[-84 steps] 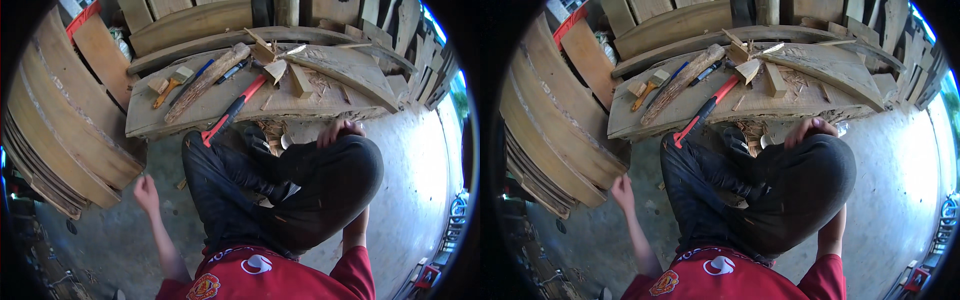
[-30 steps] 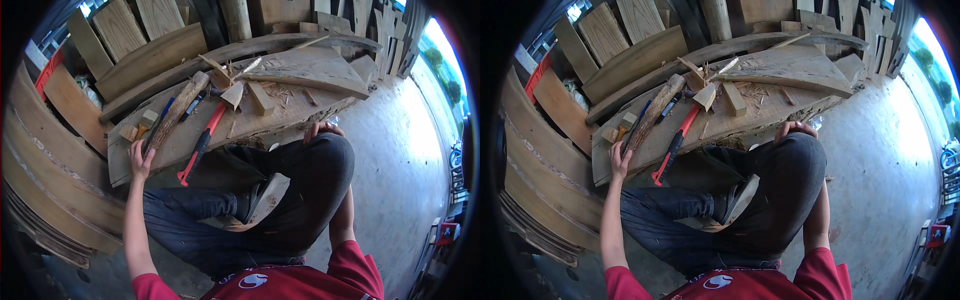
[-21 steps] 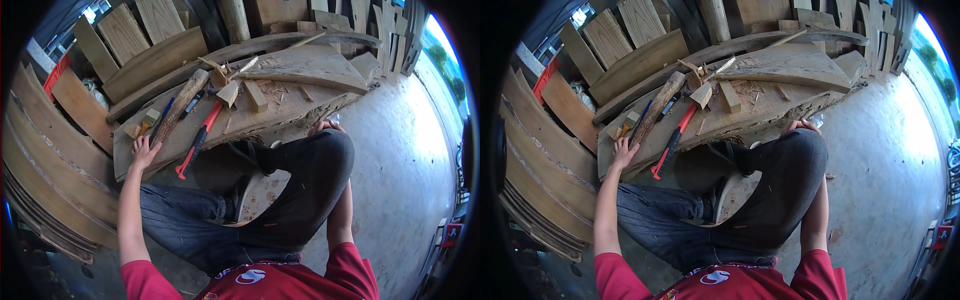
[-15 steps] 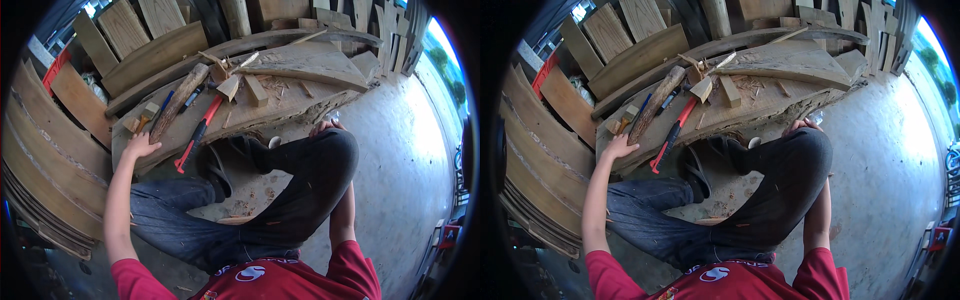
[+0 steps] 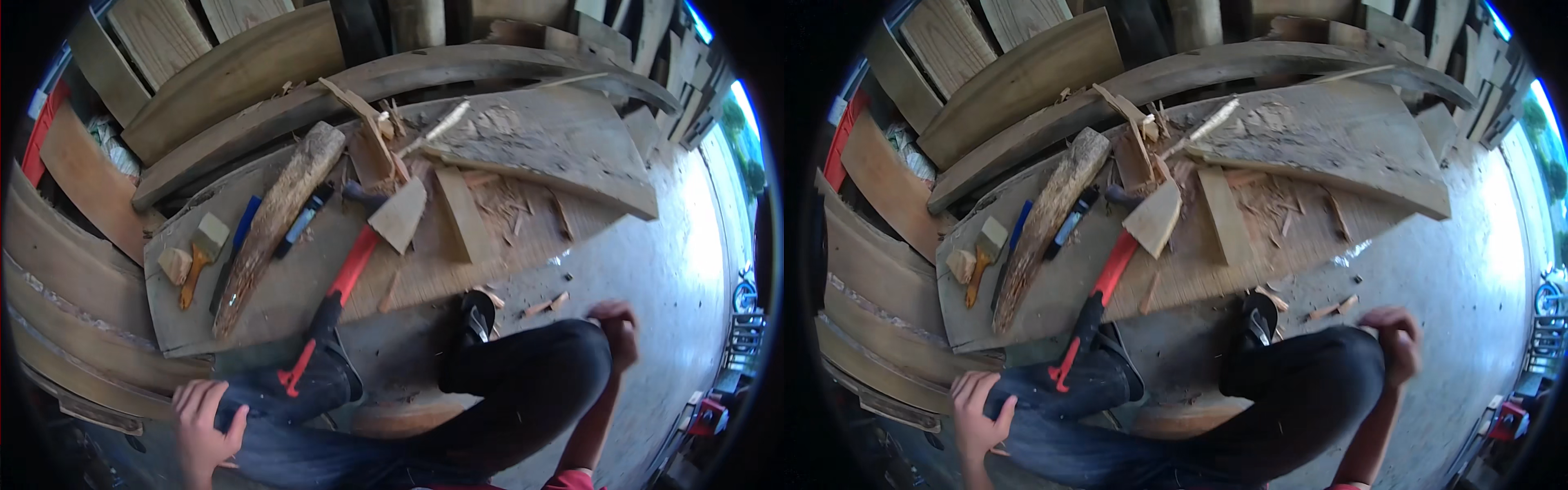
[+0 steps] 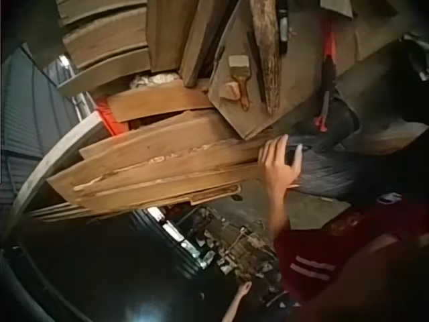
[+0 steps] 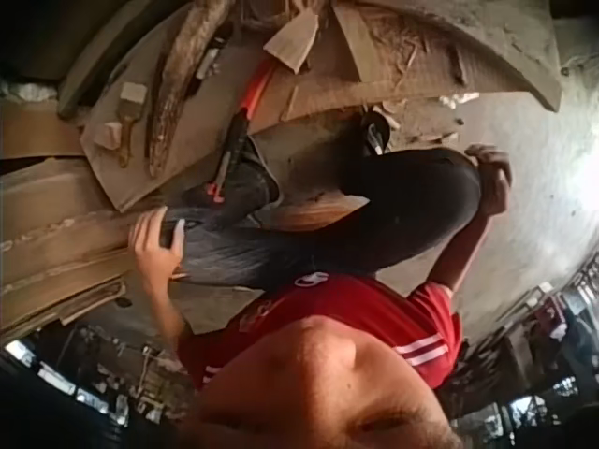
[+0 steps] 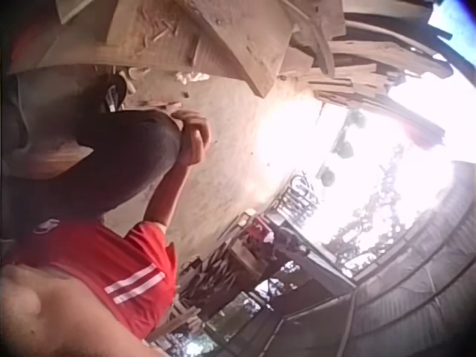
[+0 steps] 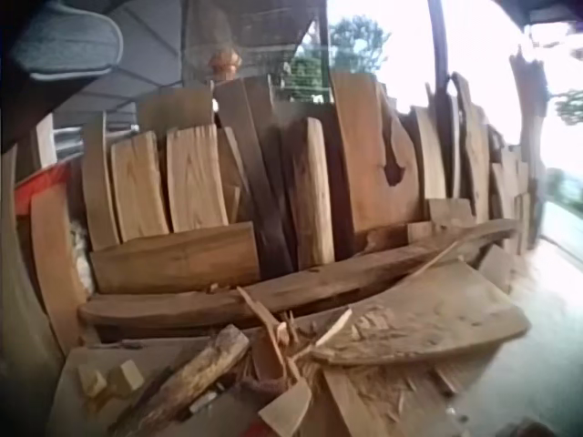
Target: Carving a small block of wood using a hammer and chisel and cleaning it with a brush.
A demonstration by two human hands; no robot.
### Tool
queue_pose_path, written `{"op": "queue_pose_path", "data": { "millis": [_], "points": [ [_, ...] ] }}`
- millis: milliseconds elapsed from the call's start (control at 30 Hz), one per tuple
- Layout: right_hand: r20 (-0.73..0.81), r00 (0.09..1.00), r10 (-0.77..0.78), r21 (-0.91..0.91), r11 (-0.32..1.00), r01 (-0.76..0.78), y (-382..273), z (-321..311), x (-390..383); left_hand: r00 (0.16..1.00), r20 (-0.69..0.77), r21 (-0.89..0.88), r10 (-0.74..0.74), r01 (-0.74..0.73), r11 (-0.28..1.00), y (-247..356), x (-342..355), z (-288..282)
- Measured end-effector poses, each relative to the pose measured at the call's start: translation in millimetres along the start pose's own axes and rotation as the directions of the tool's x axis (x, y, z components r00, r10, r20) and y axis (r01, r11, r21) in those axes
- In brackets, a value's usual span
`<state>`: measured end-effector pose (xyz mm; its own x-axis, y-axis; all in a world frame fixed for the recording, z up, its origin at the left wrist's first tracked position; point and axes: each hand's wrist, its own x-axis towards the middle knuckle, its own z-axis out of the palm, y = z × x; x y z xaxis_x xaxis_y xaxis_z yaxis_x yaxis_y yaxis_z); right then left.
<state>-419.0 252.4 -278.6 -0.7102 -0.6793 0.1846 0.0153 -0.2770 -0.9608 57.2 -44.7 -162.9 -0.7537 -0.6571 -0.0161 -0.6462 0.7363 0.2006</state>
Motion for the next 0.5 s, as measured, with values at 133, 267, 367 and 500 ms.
{"op": "queue_pose_path", "data": {
  "millis": [133,267,367,500],
  "points": [
    [0.420,0.829,-0.369,-0.362,0.769,0.526,-102.4,55.5,95.0,0.982,-0.144,-0.169,0.124,-0.147,0.975,0.9,60.1,-10.5],
    [0.851,0.480,-0.215,-0.249,0.640,0.727,-141.6,143.3,159.1,0.839,-0.381,-0.214,0.389,-0.489,0.846,33.0,118.3,-67.4],
    [0.740,0.613,-0.277,-0.321,0.655,0.684,-147.2,154.3,143.5,0.795,-0.590,-0.355,0.140,-0.411,0.840,57.5,124.4,-65.7],
    [0.554,0.746,-0.370,-0.352,0.708,0.612,-144.7,170.3,110.8,0.809,-0.559,-0.092,0.181,-0.278,0.956,13.5,50.2,-67.3]
  ]
}}
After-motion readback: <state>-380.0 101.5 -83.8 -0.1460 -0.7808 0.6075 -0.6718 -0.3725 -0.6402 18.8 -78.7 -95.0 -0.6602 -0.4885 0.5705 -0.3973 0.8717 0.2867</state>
